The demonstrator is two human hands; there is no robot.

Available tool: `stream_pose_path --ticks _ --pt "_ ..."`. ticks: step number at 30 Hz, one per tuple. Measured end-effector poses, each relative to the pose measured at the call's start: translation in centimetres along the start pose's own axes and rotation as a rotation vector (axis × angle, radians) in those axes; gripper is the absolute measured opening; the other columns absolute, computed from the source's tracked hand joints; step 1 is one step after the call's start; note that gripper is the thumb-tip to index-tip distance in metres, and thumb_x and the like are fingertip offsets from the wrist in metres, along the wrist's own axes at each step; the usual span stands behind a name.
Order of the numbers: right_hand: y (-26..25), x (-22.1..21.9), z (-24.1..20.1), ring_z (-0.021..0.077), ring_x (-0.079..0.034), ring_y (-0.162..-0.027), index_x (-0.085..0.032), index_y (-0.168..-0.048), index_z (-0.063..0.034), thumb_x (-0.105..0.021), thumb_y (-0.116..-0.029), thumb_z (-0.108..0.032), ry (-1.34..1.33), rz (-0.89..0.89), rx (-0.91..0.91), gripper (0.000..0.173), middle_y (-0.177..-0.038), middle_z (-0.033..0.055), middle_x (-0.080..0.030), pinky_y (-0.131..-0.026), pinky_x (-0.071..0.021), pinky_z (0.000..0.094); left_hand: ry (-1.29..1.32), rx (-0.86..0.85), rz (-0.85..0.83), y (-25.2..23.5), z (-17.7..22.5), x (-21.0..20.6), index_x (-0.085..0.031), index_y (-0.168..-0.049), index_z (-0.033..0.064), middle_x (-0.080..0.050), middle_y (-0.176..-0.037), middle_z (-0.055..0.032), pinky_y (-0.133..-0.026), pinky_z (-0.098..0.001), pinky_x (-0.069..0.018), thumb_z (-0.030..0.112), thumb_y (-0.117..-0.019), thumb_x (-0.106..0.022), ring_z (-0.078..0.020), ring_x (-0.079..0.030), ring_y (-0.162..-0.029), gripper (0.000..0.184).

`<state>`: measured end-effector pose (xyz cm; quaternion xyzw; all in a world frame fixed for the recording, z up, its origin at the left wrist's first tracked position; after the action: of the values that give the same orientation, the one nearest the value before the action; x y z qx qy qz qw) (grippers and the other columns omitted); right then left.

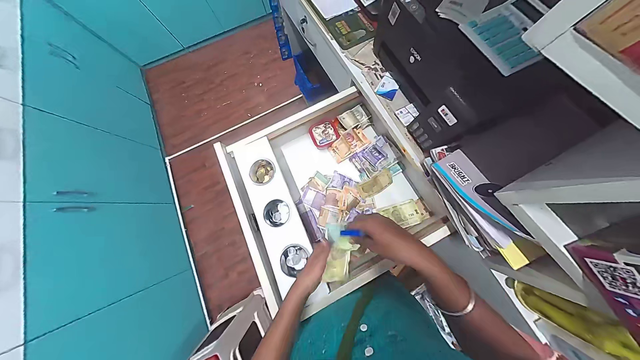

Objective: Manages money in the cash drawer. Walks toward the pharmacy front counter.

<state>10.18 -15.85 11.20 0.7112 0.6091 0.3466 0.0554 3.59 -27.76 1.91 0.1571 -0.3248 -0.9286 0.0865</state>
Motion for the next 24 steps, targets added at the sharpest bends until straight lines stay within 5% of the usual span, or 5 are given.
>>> stream_pose_path --ticks 2,5,11,19,24 --pt "-2.0 0.7 1.8 0.0280 -0.066 -0.098 -0.070 -0.117 0.0029 -0.063 -0.1006 -0.016 -0.149 0.163 -0.013 0.026 -0.110 0.0197 -0.069 -0.091 -0.0515 0.0446 0.139 -0.017 -0.102 -0.3 0.0 -1.3 -0.048 -0.130 -0.0067 -0.076 -0.107 -0.0100 -0.087 -0.0364 -0.0618 0.026 -0.1022 -0.051 -0.0178 -0.075 -0.095 0.043" --pt "-3.4 3.4 8.4 0.0292 -0.067 -0.102 -0.069 -0.125 0.0001 -0.062 -0.1011 -0.020 -0.148 0.417 -0.169 0.032 -0.116 0.0205 -0.069 -0.093 -0.0526 0.0455 0.189 0.062 -0.055 -0.7 -1.4 -1.1 -0.054 -0.128 -0.0051 -0.076 -0.104 -0.0109 -0.086 -0.0364 -0.0621 0.009 -0.1072 -0.046 -0.0200 -0.076 -0.093 0.027" --pt "-6.8 4.1 17.9 0.0498 -0.064 -0.113 -0.054 -0.144 -0.0089 -0.054 -0.1022 -0.016 0.386 0.198 -0.496 0.042 -0.125 0.0277 -0.066 -0.090 -0.0485 0.0671 0.374 0.219 0.022 0.4 -2.9 -0.7 -0.043 -0.138 -0.0024 -0.074 -0.107 -0.0158 -0.087 -0.0397 -0.0620 0.015 -0.1118 -0.035 -0.0253 -0.076 -0.094 0.032" --pt "0.6 5.7 7.4 0.0239 -0.066 -0.071 -0.071 -0.109 0.0015 -0.064 -0.0962 -0.018 0.087 0.642 -0.002 0.024 -0.091 0.0155 -0.073 -0.066 -0.0531 0.0419 0.580 0.215 0.085 0.4 -2.6 0.3 -0.043 -0.139 -0.0011 -0.074 -0.104 -0.0168 -0.086 -0.0414 -0.0619 0.034 -0.1132 -0.028 -0.0275 -0.075 -0.093 0.046" --pt "-0.9 -2.1 0.5 -0.0017 -0.056 -0.064 -0.070 -0.105 -0.0001 -0.066 -0.0952 -0.013 -0.322 0.212 0.299 0.017 -0.087 0.0018 -0.070 -0.059 -0.0482 0.0169 0.691 0.091 0.099 0.9 -2.2 1.3 -0.043 -0.144 0.0045 -0.071 -0.117 -0.0115 -0.092 -0.0388 -0.0590 0.053 -0.1080 -0.007 -0.0209 -0.071 -0.106 0.071"
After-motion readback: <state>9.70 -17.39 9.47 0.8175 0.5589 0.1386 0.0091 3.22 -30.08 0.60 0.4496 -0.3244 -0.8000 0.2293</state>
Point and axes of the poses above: each hand's wrist, its own y-axis away from the middle knuckle, its own x-axis out of the back of the hand, z = x × y, the point moved 10 cm from there along -y, towards the middle knuckle
